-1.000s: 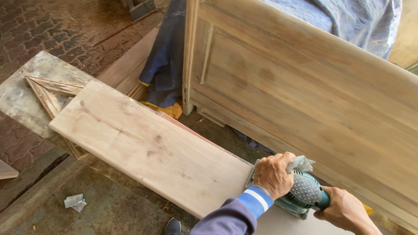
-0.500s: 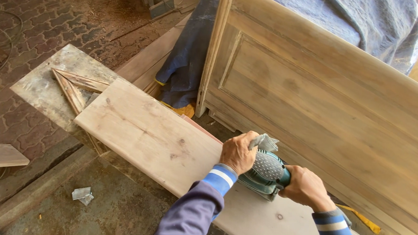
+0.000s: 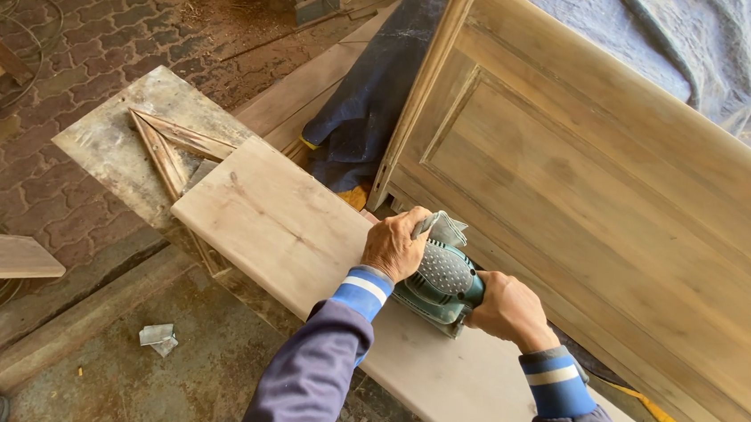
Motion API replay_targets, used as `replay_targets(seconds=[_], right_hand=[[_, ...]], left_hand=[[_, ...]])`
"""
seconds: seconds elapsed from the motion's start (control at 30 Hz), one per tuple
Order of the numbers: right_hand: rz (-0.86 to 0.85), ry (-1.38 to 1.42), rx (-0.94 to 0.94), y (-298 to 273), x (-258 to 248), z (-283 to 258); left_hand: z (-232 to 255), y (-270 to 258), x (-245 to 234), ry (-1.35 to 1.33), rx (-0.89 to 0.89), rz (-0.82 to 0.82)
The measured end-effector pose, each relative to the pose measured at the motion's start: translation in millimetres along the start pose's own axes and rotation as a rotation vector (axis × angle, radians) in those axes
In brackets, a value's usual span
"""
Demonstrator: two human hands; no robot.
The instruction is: Using an electric orbital sander to smooth a long wooden board in a woodworking shop.
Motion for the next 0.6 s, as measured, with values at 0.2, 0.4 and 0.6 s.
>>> replay_targets(seconds=[0.2, 0.4, 0.6], right_hand=[[-0.027, 0.023, 0.031, 5, -5, -26], [-0.01, -0.005, -0.011, 2, 1, -1], [-0.024, -0.004, 0.033, -24, -1, 32]], left_hand=[[-13, 8, -16, 0.048, 0.018, 0.044], [0, -4, -4, 0.013, -0.02, 0.008], [29, -24, 23, -0.025, 0.039, 0.012]])
Point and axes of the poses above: each hand's wrist, its own y-axis towards the middle knuckle, its own x-axis out of the palm, z = x × y, the point moved 3 cm from there along y, towards the middle knuckle, and after that the axes turned 7 degrees about -x, right-handed, at the moved point
